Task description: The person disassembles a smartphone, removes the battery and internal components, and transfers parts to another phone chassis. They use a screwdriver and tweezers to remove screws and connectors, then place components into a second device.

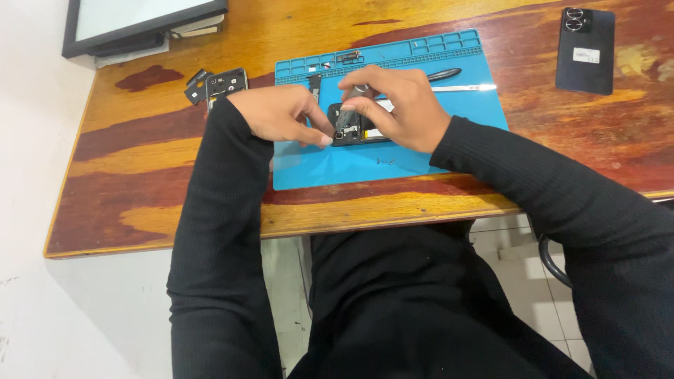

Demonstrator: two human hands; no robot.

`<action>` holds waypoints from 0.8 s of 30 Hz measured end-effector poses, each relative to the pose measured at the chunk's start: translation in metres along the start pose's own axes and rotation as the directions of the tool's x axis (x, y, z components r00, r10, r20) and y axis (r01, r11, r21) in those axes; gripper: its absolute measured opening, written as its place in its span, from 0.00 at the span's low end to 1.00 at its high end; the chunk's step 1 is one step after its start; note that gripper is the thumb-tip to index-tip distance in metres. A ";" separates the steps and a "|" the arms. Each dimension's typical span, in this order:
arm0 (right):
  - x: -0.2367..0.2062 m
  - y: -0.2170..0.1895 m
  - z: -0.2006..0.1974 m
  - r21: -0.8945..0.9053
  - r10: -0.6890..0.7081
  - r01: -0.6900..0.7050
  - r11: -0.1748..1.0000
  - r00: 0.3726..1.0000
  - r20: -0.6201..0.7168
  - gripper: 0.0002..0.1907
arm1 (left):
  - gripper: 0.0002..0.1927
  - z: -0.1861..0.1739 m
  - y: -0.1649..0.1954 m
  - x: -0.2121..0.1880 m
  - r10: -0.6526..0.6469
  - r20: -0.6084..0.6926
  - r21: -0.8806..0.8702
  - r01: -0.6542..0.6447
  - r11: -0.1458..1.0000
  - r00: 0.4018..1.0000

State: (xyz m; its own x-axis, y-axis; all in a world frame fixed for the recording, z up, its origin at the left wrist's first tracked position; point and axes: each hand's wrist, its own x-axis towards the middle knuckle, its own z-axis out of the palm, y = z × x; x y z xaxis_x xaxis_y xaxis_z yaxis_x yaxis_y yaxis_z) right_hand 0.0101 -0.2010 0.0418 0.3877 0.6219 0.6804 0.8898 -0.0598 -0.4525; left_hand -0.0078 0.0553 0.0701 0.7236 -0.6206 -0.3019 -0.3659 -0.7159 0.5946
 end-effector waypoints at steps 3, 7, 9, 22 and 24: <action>0.001 -0.002 0.005 0.194 0.094 -0.096 0.976 0.995 0.021 0.14 | 0.18 -0.008 -0.008 -0.007 -0.032 -0.008 -0.067 0.032 0.997 0.999; 0.001 -0.004 0.009 0.156 0.009 -0.018 0.988 0.999 0.054 0.11 | 0.18 -0.017 -0.019 -0.014 -0.059 -0.142 -0.107 0.044 0.993 0.988; 0.000 -0.004 0.010 0.190 0.029 -0.043 0.981 0.997 0.074 0.10 | 0.19 -0.017 -0.023 -0.014 -0.065 -0.187 -0.086 0.050 0.995 0.980; 0.005 -0.003 0.009 0.072 0.110 -0.118 0.990 0.988 0.105 0.08 | 0.21 -0.013 -0.021 -0.006 -0.184 -0.266 0.062 0.207 0.976 0.946; 0.007 -0.004 0.009 0.078 0.024 -0.030 0.996 0.997 0.076 0.08 | 0.21 -0.011 -0.023 -0.005 -0.173 -0.292 0.081 0.205 0.975 0.941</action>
State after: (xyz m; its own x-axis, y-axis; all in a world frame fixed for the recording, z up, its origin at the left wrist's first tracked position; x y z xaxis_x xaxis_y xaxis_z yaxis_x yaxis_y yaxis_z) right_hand 0.0074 -0.1890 0.0433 0.3893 0.6776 0.6239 0.8564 -0.0168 -0.5161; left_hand 0.0037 0.0783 0.0665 0.9149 -0.3665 -0.1691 -0.2564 -0.8513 0.4577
